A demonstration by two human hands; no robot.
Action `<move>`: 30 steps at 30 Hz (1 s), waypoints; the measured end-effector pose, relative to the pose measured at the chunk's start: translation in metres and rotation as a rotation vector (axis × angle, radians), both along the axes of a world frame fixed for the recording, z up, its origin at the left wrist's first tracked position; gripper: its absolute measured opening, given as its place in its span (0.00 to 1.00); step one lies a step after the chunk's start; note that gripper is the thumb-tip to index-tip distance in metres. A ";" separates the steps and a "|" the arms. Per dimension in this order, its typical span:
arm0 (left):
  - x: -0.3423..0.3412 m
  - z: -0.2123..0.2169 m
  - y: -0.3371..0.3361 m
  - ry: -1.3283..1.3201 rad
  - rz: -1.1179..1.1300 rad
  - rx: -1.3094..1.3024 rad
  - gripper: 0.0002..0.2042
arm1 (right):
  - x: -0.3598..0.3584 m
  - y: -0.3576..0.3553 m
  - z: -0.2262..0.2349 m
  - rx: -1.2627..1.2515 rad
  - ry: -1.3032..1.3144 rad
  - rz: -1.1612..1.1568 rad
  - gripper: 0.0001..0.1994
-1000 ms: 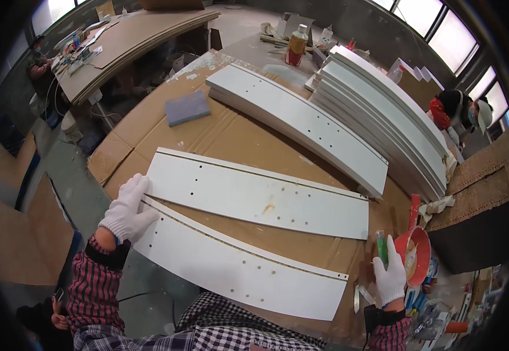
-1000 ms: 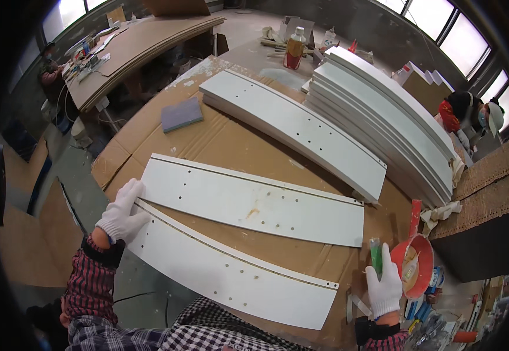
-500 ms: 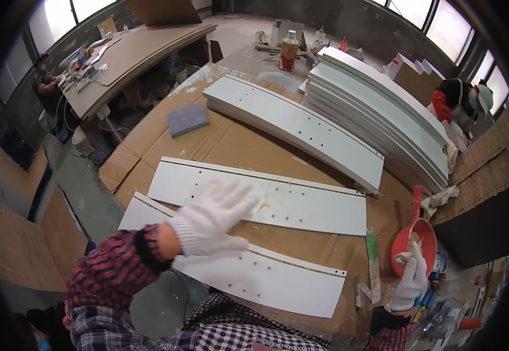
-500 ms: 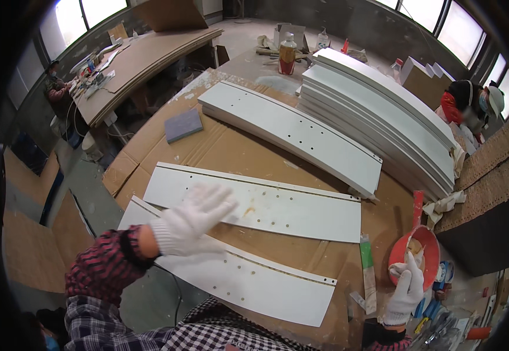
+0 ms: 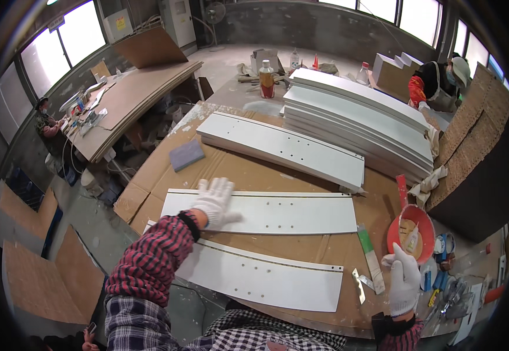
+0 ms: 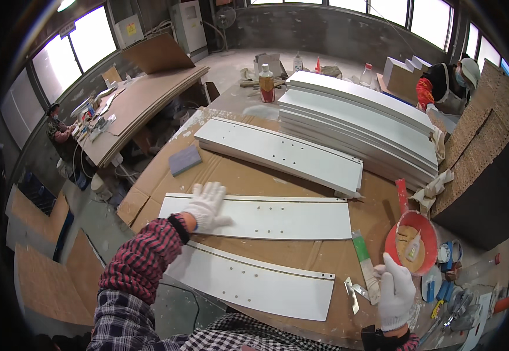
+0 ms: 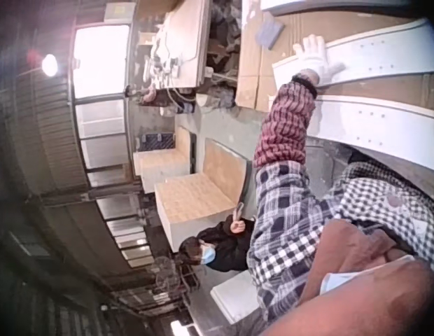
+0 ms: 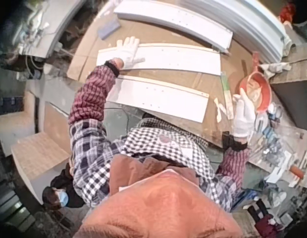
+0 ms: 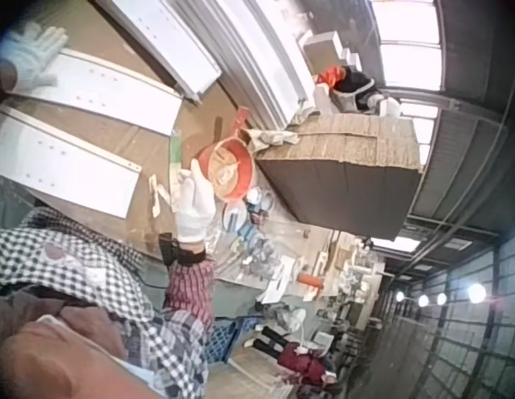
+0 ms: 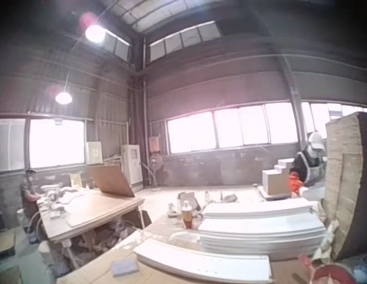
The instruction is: The person applies glue from a bottle onto specific spots on white rectangular panels. They then use a green utility knife to spread the glue and smooth the surface. The person repeats this process on multiple panels.
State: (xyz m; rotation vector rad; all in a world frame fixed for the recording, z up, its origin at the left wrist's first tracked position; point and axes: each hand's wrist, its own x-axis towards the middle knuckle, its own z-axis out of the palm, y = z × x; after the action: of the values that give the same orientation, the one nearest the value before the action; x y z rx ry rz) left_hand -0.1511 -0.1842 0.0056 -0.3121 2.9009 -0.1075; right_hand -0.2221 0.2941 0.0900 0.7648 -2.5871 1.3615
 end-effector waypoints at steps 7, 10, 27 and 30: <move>0.120 0.043 -0.135 -0.080 0.456 -0.169 0.17 | -0.036 -0.134 -0.037 0.578 0.095 0.286 0.30; 0.161 0.034 -0.136 0.285 0.473 -0.145 0.12 | -0.036 -0.191 -0.052 0.772 0.238 0.395 0.33; 0.278 -0.076 -0.083 0.812 1.018 0.977 0.33 | -0.044 -0.164 -0.076 0.701 0.499 0.626 0.29; 0.245 -0.069 -0.068 0.940 1.038 1.242 0.36 | -0.074 -0.141 -0.061 0.972 0.084 0.259 0.27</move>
State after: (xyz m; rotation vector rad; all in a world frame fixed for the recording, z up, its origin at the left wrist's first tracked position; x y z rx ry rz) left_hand 0.0942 -0.2522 -0.0630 -1.7457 2.2904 2.2729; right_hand -0.2957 0.1536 0.0289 1.2414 -3.0740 -0.0238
